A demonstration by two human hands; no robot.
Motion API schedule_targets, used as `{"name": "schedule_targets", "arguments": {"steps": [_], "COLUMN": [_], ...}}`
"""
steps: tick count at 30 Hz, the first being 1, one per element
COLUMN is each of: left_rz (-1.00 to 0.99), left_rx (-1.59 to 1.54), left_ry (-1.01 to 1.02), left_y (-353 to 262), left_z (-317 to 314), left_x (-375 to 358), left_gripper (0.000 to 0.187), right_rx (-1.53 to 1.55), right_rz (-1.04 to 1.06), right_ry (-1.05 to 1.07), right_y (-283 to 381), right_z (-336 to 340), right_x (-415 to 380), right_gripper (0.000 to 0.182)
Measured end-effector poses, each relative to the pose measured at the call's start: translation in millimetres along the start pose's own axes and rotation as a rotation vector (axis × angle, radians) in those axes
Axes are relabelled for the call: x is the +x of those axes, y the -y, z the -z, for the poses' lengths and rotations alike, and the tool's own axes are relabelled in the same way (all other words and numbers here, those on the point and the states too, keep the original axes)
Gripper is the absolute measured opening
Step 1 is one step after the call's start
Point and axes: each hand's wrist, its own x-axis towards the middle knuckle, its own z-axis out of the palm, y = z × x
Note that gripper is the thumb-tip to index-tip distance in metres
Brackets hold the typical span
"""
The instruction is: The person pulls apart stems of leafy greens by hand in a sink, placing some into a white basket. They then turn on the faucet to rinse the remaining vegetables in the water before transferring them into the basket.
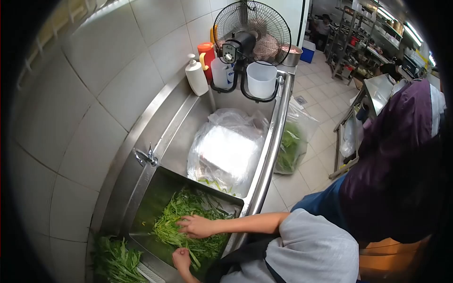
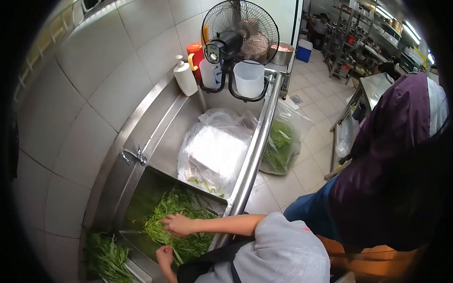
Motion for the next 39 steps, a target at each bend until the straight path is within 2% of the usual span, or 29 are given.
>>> {"name": "schedule_targets", "arguments": {"steps": [2,3,5,6,7,8,9,10,12,15,18,20,21,23,24,27,29,31,32,33,34,35,37,39], "left_rz": [-0.106,-0.074,-0.104,-0.201,-0.194,-0.274,-0.353,-0.351,-0.194,-0.224,-0.243,-0.251,-0.26,-0.275,-0.337,-0.421,-0.499,-0.453,-0.487,-0.528,-0.547,-0.468,-0.483,-0.481], "left_rx": [-0.055,-0.025,-0.263,-0.325,-0.321,-0.199,-0.073,-0.074,-0.386,-0.452,-0.387,-0.366,-0.348,-0.336,-0.308,-0.177,-0.428,-0.561,-0.592,-0.597,-0.643,-0.68,-0.626,-0.586], "left_ry": [-0.016,0.021,-0.027,-0.024,-0.032,-0.001,0.032,0.034,0.03,0.027,0.069,0.116,0.122,0.127,0.135,0.191,0.324,0.463,0.589,0.6,0.679,0.732,0.752,0.717], "left_y": [-2,-15,-25,-13,-9,-8,-9,-11,-8,0,-13,-19,-18,-19,-19,-25,-17,-27,-25,-26,-29,-24,-19,-9], "left_z": [11,7,-6,-12,-11,-15,-17,-21,-27,-26,-8,-3,-3,-3,-3,-1,-9,-6,-4,-3,5,8,9,19], "left_x": [-1,-49,-54,-43,-43,-43,-43,-42,-41,-35,-41,-43,-42,-39,-38,-39,-29,-22,-10,-2,3,13,30,39], "left_gripper": [0.015,0.015,0.012,0.012,0.012,0.016,0.023,0.023,0.011,0.011,0.012,0.012,0.015,0.018,0.018,0.018,0.019,0.023,0.025,0.026,0.026,0.03,0.03,0.03], "right_rx": [-0.229,-0.178,-0.198,-0.207,-0.141,-0.083,-0.086,-0.039,0.019,0.041,0.13,0.229,0.226,0.101,0.042,-0.041,-0.068,-0.167,-0.105,-0.042,-0.015,-0.005,-0.04,-0.009], "right_rz": [0.286,0.265,0.3,0.313,0.259,0.199,0.202,0.228,0.247,0.182,0.113,0.193,0.191,0.309,0.268,0.314,0.21,0.28,0.103,0.136,0.082,0.132,0.184,-0.054], "right_ry": [-0.028,-0.013,0.195,0.19,0.306,0.425,0.428,0.398,0.362,0.31,0.263,0.087,0.085,0.035,0.053,0.07,0.078,-0.028,0.088,0.078,0.134,0.152,0.158,0.32], "right_y": [-1,7,-10,-14,-15,-20,-28,-36,-41,-42,-36,-35,-34,-35,-29,-17,-27,-39,-30,-36,-38,-44,-46,-37], "right_z": [-7,-10,-9,-3,-1,2,2,2,0,16,25,25,23,20,24,37,30,40,55,58,62,64,66,70], "right_x": [24,-16,-20,-16,-17,-20,-20,-23,-31,-44,-52,-54,-52,-46,-46,-48,-44,-42,-40,-35,-28,-17,-7,1], "right_gripper": [0.037,0.037,0.035,0.035,0.036,0.037,0.037,0.04,0.043,0.045,0.046,0.039,0.039,0.031,0.026,0.027,0.027,0.028,0.028,0.027,0.024,0.022,0.021,0.022]}}
